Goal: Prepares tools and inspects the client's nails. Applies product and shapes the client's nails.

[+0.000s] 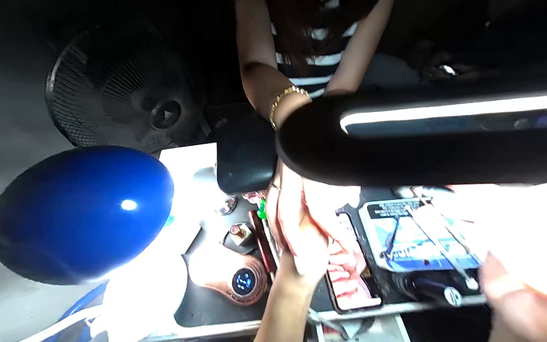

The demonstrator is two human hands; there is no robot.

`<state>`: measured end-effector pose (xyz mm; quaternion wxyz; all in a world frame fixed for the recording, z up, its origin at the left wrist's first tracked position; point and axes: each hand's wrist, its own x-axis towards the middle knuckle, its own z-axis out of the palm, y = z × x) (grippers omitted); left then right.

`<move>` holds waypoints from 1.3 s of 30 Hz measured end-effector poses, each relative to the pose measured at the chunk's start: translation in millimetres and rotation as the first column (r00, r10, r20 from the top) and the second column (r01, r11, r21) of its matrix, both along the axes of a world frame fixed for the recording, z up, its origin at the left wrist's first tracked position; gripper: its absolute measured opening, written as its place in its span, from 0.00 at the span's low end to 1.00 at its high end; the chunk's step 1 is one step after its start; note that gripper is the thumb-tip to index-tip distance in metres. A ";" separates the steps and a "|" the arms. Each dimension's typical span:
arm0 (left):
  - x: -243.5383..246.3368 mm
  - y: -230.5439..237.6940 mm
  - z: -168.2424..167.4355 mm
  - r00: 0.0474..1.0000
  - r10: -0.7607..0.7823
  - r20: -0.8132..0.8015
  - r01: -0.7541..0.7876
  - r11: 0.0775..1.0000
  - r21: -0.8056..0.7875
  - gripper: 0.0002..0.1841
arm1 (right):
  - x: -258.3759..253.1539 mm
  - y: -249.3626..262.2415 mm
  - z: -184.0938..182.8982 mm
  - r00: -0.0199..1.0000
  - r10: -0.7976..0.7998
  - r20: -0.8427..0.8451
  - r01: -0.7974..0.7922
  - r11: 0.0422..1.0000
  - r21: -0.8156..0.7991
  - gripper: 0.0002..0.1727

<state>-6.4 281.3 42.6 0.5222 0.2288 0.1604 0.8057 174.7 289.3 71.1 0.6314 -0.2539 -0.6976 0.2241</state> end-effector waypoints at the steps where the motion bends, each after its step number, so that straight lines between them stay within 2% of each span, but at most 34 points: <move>1: 0.0 -1.4 0.9 0.999 0.013 -0.035 -0.013 1.000 -0.010 0.12 | 23.7 -1.1 0.4 0.997 0.005 0.071 -0.001 0.999 -0.051 0.12; 3: -2.0 -5.0 -3.6 0.996 0.007 -0.086 -0.004 1.000 0.031 0.08 | 56.9 -4.0 2.5 0.976 0.010 0.216 0.029 0.983 -0.179 0.05; 4: -2.3 -0.9 -1.0 0.990 0.008 -0.139 0.001 0.998 0.064 0.09 | 66.3 -4.5 0.3 0.963 0.021 0.269 0.042 0.973 -0.226 0.03; 6: -3.0 4.6 4.4 0.974 -0.033 -0.223 0.063 0.990 0.129 0.15 | 81.9 -8.5 -12.9 0.928 0.044 0.370 0.071 0.954 -0.292 0.05; 10: -0.3 6.8 4.0 0.974 -0.082 -0.209 0.108 0.987 0.119 0.21 | 98.2 -18.2 -44.4 0.872 0.011 0.490 0.183 0.920 -0.347 0.06; 11: 0.2 8.1 2.2 0.975 -0.071 -0.211 0.100 0.986 0.131 0.23 | 99.1 -18.7 -49.4 0.863 0.006 0.505 0.200 0.914 -0.353 0.06; 15: -0.9 8.6 -4.9 0.959 -0.014 -0.282 0.056 0.989 0.139 0.19 | 100.0 -20.4 -54.5 0.873 0.032 0.487 0.177 0.910 -0.376 0.05; 24: 2.2 1.4 5.6 0.963 -0.051 -0.266 0.075 0.994 0.079 0.16 | 99.7 -20.3 -60.0 0.846 0.045 0.531 0.183 0.911 -0.369 0.08; 26: 2.2 -0.6 7.9 0.965 -0.078 -0.250 0.097 0.993 0.061 0.16 | 100.1 -19.6 -60.0 0.863 0.053 0.503 0.168 0.908 -0.384 0.06; 30: 2.0 10.8 4.1 0.990 -0.107 -0.087 0.110 0.993 0.031 0.19 | 104.6 -20.4 -45.4 0.951 0.059 0.303 0.077 0.906 -0.417 0.02; 31: -7.8 18.4 -16.2 0.982 -0.173 -0.078 0.183 0.974 0.135 0.20 | 103.9 -21.6 -38.3 0.964 0.024 0.265 0.085 0.916 -0.391 0.03; 32: -26.3 33.4 -52.9 0.947 -0.286 -0.149 0.321 0.874 0.365 0.24 | 101.6 -23.8 -30.9 0.975 -0.007 0.223 0.091 0.926 -0.366 0.05; 33: -36.6 43.9 -72.2 0.919 -0.333 -0.212 0.395 0.790 0.468 0.27 | 97.1 -27.1 -23.7 0.982 -0.031 0.184 0.093 0.937 -0.338 0.07; 34: -35.9 42.9 -70.3 0.919 -0.343 -0.195 0.395 0.796 0.459 0.27 | 88.8 -30.4 -17.5 0.988 -0.055 0.142 0.096 0.949 -0.300 0.09; 35: -26.3 33.3 -50.5 0.943 -0.311 -0.122 0.334 0.867 0.369 0.24 | 77.2 -32.8 -12.8 0.991 -0.080 0.104 0.104 0.963 -0.249 0.11; 36: -9.6 19.5 -15.4 0.977 -0.208 -0.037 0.212 0.963 0.166 0.19 | 63.9 -33.6 -9.4 0.993 -0.098 0.071 0.110 0.975 -0.191 0.11; 37: -0.5 13.5 4.5 0.989 -0.142 -0.038 0.144 0.988 0.063 0.18 | 50.0 -32.7 -6.0 0.995 -0.098 0.037 0.102 0.985 -0.137 0.12; 39: 3.6 11.4 11.7 0.992 -0.101 -0.069 0.104 0.994 0.044 0.15 | 24.7 -26.0 2.8 0.998 -0.070 -0.003 0.070 0.996 -0.046 0.12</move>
